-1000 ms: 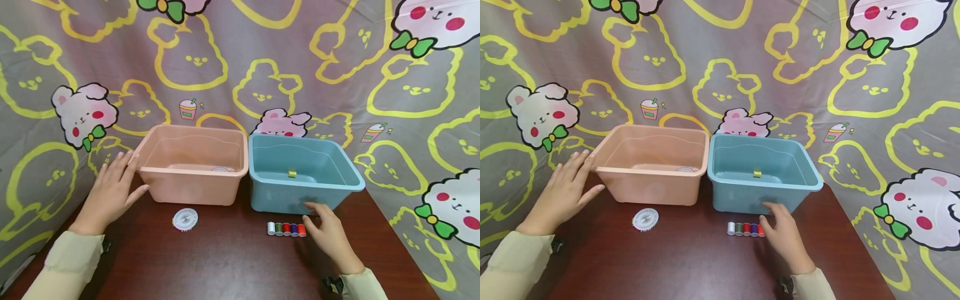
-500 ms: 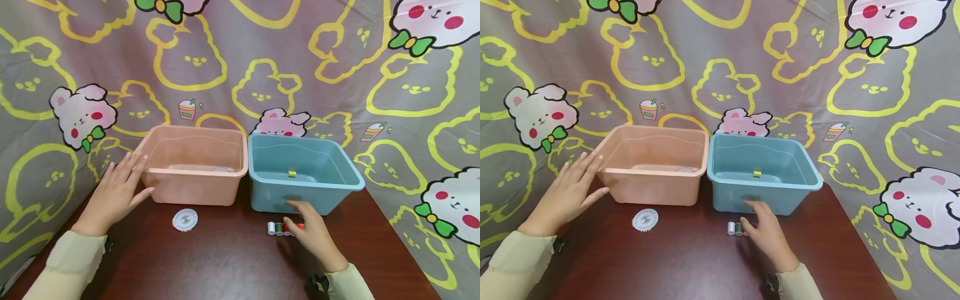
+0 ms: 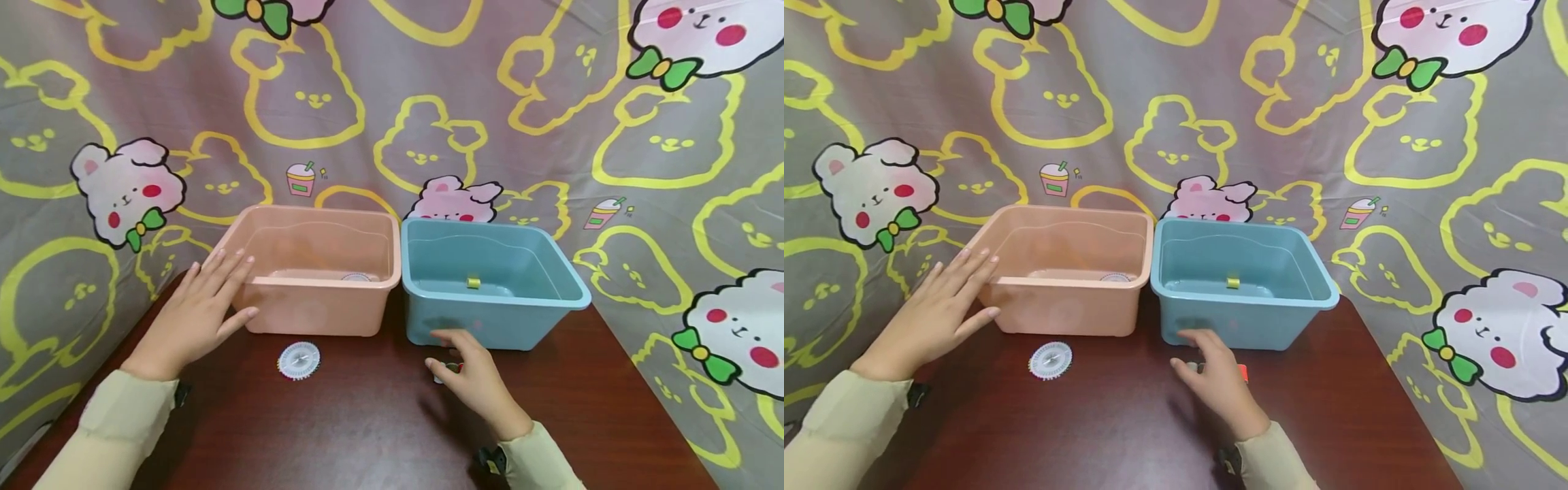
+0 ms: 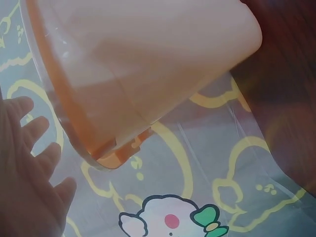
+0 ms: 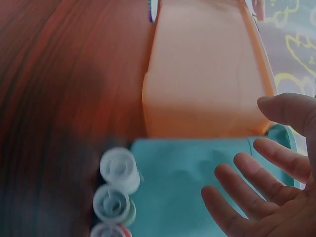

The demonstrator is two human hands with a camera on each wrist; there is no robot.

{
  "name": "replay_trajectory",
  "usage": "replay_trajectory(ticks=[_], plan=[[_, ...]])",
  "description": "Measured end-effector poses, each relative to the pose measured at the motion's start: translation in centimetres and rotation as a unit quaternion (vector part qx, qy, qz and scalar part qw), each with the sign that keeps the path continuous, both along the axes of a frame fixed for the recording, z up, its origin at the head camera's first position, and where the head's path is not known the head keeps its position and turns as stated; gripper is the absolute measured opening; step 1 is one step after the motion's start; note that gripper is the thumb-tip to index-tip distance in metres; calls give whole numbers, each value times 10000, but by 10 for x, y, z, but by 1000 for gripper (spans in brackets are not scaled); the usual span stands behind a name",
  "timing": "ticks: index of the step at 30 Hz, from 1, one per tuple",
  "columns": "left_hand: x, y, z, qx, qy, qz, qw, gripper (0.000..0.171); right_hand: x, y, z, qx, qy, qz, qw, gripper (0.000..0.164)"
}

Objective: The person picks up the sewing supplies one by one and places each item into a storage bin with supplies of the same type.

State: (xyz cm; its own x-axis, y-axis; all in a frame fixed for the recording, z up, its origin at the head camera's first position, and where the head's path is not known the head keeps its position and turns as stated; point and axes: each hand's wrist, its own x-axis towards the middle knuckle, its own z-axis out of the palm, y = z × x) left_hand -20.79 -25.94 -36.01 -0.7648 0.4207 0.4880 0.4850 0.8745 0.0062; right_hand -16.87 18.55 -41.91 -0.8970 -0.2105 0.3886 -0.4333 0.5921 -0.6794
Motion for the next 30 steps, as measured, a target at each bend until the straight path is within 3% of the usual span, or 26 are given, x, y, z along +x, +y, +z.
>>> replay_trajectory(ticks=[11, 17, 30], plan=[[-4, -5, 5, -141, -203, 16, 9997, 80, -9, -30, -4, -53, -10, 399, 9992, 43], [-11, -2, 2, -195, -430, 5, 9989, 81, -8, -44, -6, -216, -121, 667, 9975, 42], [-14, -2, -1, -193, -425, 57, 9989, 81, -12, -85, -7, -395, -211, 1229, 9914, 41]])
